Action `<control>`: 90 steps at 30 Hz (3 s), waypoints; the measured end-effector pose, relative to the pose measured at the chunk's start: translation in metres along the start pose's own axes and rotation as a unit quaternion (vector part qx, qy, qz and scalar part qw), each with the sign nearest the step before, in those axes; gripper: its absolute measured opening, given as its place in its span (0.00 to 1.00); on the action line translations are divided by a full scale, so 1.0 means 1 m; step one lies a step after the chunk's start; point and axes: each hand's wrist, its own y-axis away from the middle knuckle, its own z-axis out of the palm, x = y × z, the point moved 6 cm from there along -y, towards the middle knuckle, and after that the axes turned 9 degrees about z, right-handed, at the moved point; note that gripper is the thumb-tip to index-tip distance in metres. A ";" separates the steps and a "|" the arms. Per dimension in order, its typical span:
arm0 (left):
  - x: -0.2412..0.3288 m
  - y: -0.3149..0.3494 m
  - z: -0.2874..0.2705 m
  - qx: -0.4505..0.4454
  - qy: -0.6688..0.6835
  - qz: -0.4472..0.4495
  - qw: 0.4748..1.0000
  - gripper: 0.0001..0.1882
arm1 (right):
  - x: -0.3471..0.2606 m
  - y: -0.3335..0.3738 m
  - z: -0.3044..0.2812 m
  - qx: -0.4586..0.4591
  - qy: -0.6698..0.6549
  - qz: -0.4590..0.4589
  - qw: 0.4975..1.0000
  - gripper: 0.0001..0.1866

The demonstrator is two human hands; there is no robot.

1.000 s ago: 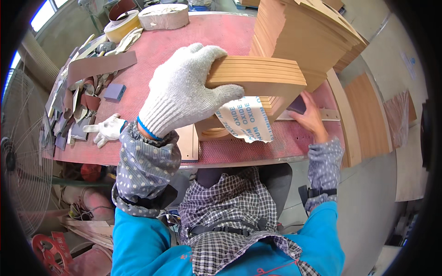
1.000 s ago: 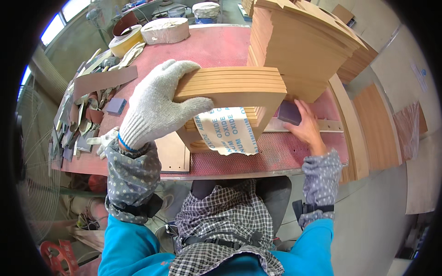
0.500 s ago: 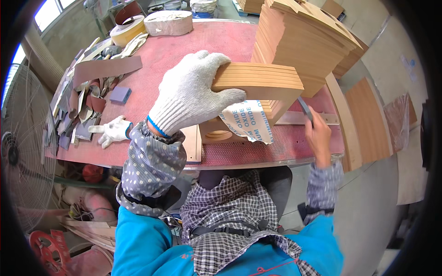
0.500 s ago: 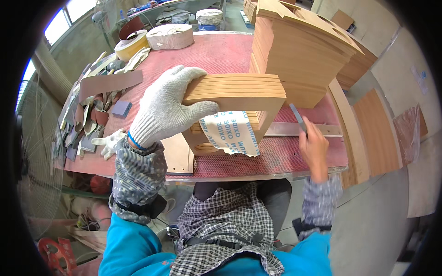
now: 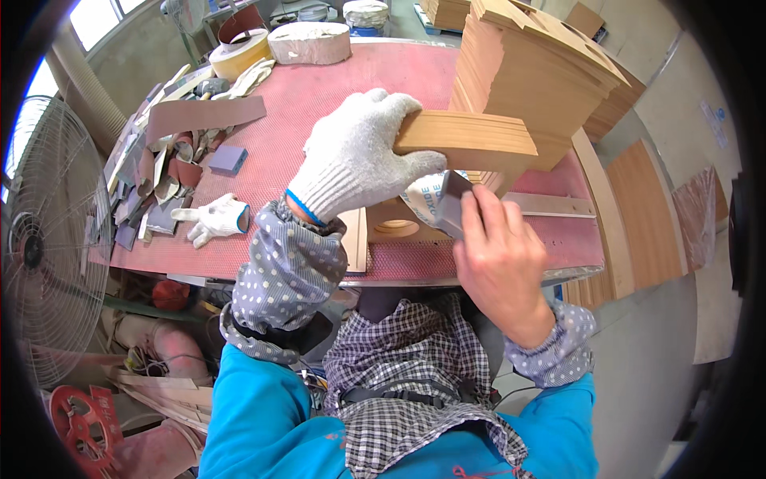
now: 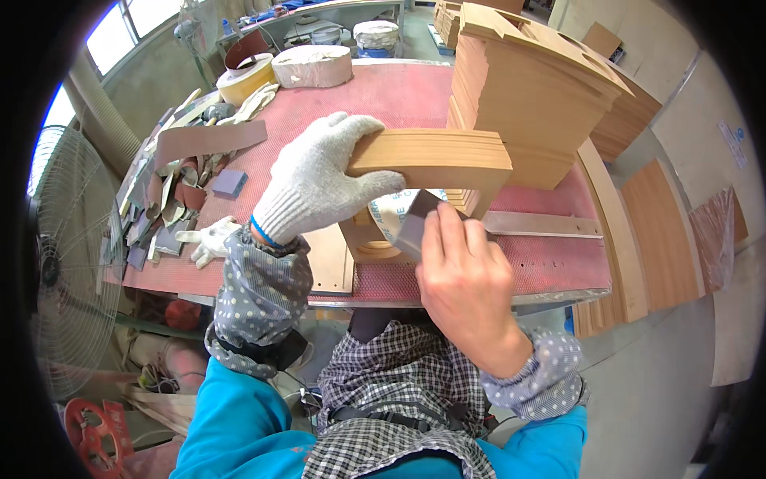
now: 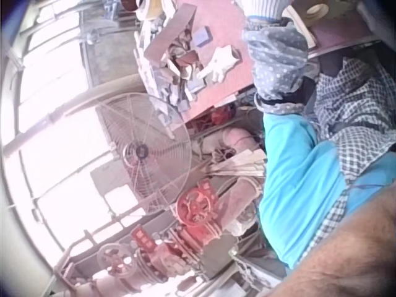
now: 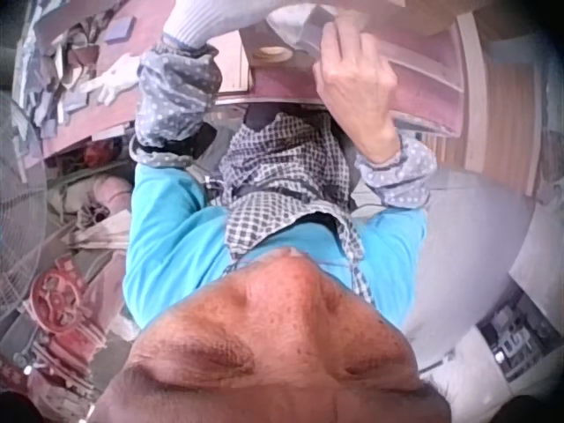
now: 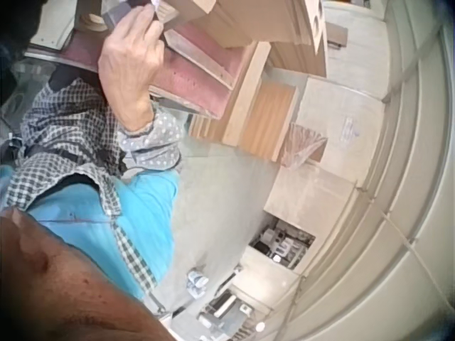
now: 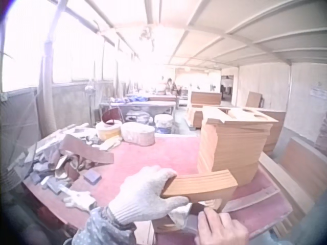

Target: Sanding the surfaces and edges of a wooden frame/component using sandpaper.

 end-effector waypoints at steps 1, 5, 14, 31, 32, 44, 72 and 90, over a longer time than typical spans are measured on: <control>0.000 0.002 -0.001 0.004 -0.005 0.000 1.000 0.32 | -0.002 -0.006 0.016 -0.022 0.014 0.014 1.000 0.27; 0.000 0.001 0.001 -0.010 0.007 -0.008 1.000 0.33 | -0.007 -0.017 0.050 -0.041 -0.024 0.030 0.998 0.27; -0.003 -0.003 -0.001 0.000 -0.008 0.003 1.000 0.33 | 0.024 -0.008 0.047 -0.145 -0.180 -0.053 0.971 0.50; -0.007 -0.005 0.005 -0.009 -0.002 0.005 1.000 0.33 | 0.014 0.002 0.075 -0.051 -0.156 -0.091 0.982 0.26; -0.008 -0.005 0.005 -0.004 0.007 0.008 1.000 0.33 | 0.010 0.001 0.076 -0.043 -0.144 -0.081 0.985 0.27; -0.005 -0.008 0.005 -0.005 0.025 0.014 1.000 0.33 | 0.005 -0.031 0.094 -0.213 -0.202 0.063 0.954 0.30; -0.002 -0.006 0.001 -0.007 0.037 -0.019 0.999 0.32 | 0.001 -0.007 0.083 -0.192 -0.275 0.007 0.942 0.32; 0.019 -0.037 0.005 -0.191 -0.177 -0.003 0.966 0.37 | 0.003 -0.004 0.107 -0.034 -0.305 -0.051 0.950 0.28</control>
